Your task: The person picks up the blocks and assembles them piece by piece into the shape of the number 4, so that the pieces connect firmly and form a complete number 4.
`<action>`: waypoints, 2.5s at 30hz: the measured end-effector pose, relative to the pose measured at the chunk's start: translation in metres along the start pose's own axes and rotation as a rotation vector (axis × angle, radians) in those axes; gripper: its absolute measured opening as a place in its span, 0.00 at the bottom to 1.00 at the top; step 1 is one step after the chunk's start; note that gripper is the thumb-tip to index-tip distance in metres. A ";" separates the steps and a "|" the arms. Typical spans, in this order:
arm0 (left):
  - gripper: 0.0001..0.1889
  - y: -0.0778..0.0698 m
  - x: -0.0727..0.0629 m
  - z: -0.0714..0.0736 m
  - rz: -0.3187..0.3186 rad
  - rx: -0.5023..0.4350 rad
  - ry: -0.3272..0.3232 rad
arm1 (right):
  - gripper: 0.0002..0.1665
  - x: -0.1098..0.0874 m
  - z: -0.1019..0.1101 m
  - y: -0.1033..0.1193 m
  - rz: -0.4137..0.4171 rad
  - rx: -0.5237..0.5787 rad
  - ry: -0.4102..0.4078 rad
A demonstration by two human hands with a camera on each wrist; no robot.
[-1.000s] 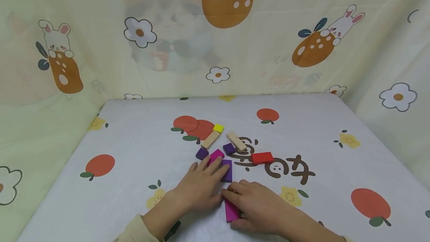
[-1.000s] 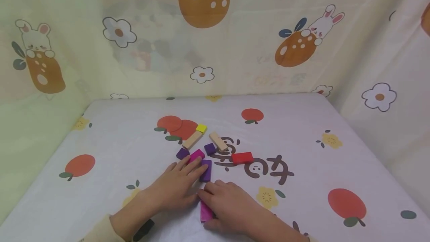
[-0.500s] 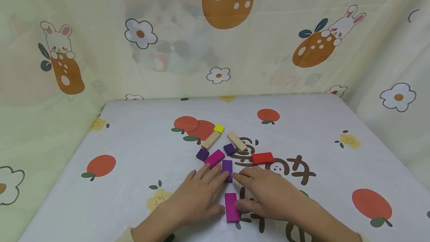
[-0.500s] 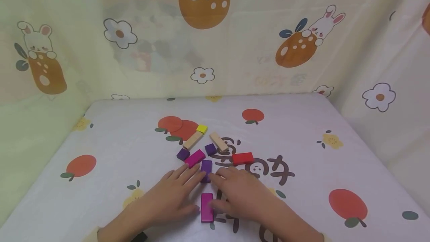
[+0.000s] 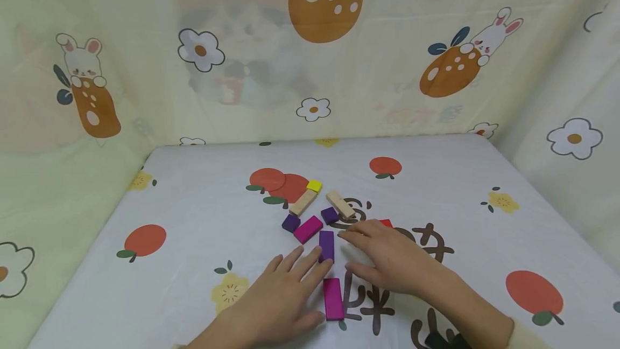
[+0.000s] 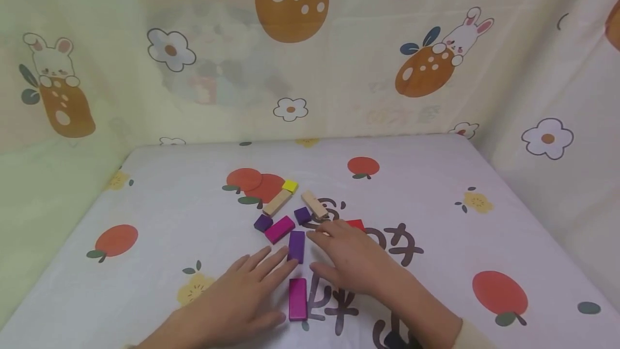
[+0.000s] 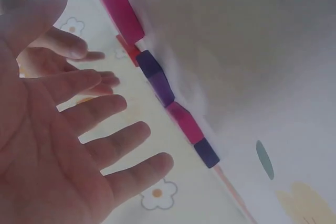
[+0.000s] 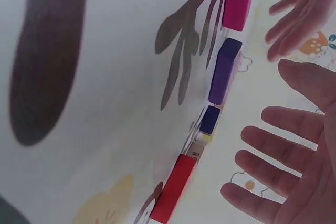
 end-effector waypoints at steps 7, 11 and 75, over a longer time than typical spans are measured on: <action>0.43 -0.004 -0.004 -0.008 0.026 -0.011 0.081 | 0.33 0.010 -0.009 -0.005 -0.011 0.020 0.011; 0.43 -0.006 -0.009 -0.015 -0.002 -0.032 0.100 | 0.35 0.018 -0.014 -0.004 -0.001 0.018 0.024; 0.43 -0.009 -0.019 -0.029 -0.128 -0.063 0.141 | 0.35 0.023 -0.032 0.011 -0.010 0.067 0.202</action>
Point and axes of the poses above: each hand's wrist, its own x-axis towards the middle knuckle, its own z-axis out of the back of the hand, y = z × x, the point moved 5 cm from there along x, towards the middle knuckle, and after that the axes turned 10 degrees about -y, right-handed, at the moved point
